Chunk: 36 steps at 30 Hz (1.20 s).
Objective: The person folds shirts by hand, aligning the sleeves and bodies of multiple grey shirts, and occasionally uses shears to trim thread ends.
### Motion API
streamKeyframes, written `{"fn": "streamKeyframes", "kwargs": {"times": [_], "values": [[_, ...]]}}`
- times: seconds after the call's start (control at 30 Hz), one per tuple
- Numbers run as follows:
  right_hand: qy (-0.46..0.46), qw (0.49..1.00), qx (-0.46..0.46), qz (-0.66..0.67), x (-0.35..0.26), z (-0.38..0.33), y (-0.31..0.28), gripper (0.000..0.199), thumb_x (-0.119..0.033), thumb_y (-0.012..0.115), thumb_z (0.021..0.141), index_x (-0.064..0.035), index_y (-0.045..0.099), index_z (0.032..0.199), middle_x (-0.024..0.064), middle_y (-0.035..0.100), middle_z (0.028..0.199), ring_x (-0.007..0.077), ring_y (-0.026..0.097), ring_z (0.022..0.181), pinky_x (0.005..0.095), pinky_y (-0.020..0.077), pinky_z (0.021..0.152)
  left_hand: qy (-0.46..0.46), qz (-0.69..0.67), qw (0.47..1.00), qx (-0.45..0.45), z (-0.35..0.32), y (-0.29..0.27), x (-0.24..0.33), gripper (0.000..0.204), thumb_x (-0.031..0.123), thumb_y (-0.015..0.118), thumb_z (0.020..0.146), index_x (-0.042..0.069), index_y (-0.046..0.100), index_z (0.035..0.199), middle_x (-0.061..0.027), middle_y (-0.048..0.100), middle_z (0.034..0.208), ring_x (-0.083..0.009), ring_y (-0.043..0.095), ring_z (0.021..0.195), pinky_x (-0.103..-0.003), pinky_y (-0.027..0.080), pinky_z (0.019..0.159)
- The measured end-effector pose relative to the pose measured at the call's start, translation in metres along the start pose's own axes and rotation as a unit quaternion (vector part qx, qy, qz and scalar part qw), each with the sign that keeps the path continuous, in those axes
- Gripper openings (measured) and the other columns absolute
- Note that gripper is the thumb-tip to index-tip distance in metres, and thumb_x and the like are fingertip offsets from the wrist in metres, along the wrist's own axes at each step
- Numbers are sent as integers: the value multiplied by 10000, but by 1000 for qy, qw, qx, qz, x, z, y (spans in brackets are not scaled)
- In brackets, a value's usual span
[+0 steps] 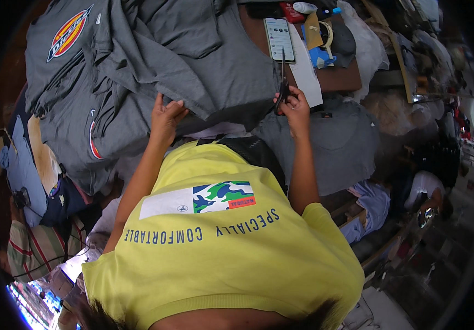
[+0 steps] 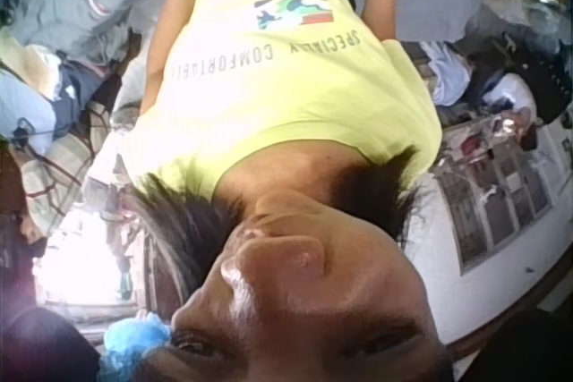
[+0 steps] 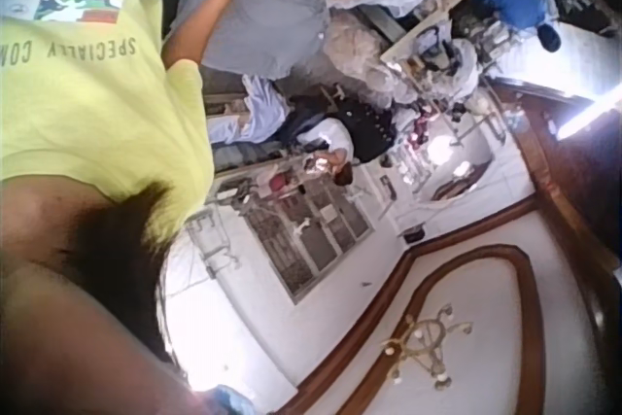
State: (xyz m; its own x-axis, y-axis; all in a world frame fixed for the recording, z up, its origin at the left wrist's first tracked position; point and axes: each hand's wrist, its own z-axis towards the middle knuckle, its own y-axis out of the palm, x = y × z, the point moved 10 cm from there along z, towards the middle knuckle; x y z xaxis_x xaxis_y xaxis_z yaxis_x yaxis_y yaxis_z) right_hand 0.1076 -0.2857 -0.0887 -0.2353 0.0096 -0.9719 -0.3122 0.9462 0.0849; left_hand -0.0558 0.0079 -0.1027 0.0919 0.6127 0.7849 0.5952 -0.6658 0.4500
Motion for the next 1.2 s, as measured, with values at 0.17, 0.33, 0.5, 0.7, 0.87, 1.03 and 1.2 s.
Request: {"fn": "streamKeyframes", "kwargs": {"times": [0.17, 0.33, 0.5, 0.7, 0.87, 1.03, 1.2], "values": [[-7, 993, 112, -35, 17, 0, -49, 479, 44, 525, 770, -45, 369, 1215, 120, 606, 829, 141, 591, 715, 200, 414, 575, -6, -12, 999, 43, 10, -22, -3, 866, 74, 630, 753, 37, 12, 1358, -41, 529, 834, -132, 550, 762, -308, 474, 765], [-1, 936, 171, -306, -7, 2, -71, 418, -45, 560, 763, -102, 471, 1167, 82, 615, 717, 126, 587, 659, 254, 429, 581, -12, -83, 994, 77, 24, -44, -4, 767, 97, 645, 752, 62, 151, 1337, -22, 521, 859, -122, 523, 793, -329, 436, 820], [-52, 867, 206, -452, -37, 22, -54, 394, -129, 561, 760, -102, 484, 1146, 184, 619, 828, 328, 607, 763, 386, 459, 693, -65, -267, 954, 117, 45, -52, 0, 225, 141, 644, 764, 82, 550, 960, -33, 576, 881, -172, 544, 859, -341, 417, 832], [6, 794, 193, -576, -45, 40, -47, 331, -140, 560, 756, -40, 501, 1066, 215, 606, 851, 366, 593, 798, 432, 464, 708, 171, -158, 971, 58, 28, 0, 114, 305, 64, 620, 756, 37, 516, 1042, -65, 558, 1028, -182, 541, 929, -321, 421, 834], [35, 728, 125, -673, -30, 68, -53, 225, -146, 555, 747, -14, 560, 930, 209, 610, 842, 357, 598, 799, 452, 469, 691, 199, 224, 919, -258, -26, 134, 96, 468, 3, 621, 739, 58, 469, 1178, -30, 484, 1105, -100, 424, 1023, -239, 390, 814], [-67, 796, 30, -601, -86, 62, 31, 260, -230, 537, 793, -17, 577, 936, 194, 609, 871, 345, 593, 817, 424, 465, 698, 83, 465, 855, -214, 4, 77, 32, 321, 60, 575, 795, 13, 524, 1108, -13, 566, 807, -85, 532, 751, -207, 429, 701], [-326, 823, -143, -443, -101, 34, 196, 504, -328, 637, 724, -109, 471, 1147, 132, 503, 1088, 258, 547, 936, 369, 476, 703, -5, 266, 964, -33, 32, 7, 10, 456, 106, 573, 803, -16, 404, 1208, -33, 565, 841, -115, 553, 757, -217, 439, 682]]}}
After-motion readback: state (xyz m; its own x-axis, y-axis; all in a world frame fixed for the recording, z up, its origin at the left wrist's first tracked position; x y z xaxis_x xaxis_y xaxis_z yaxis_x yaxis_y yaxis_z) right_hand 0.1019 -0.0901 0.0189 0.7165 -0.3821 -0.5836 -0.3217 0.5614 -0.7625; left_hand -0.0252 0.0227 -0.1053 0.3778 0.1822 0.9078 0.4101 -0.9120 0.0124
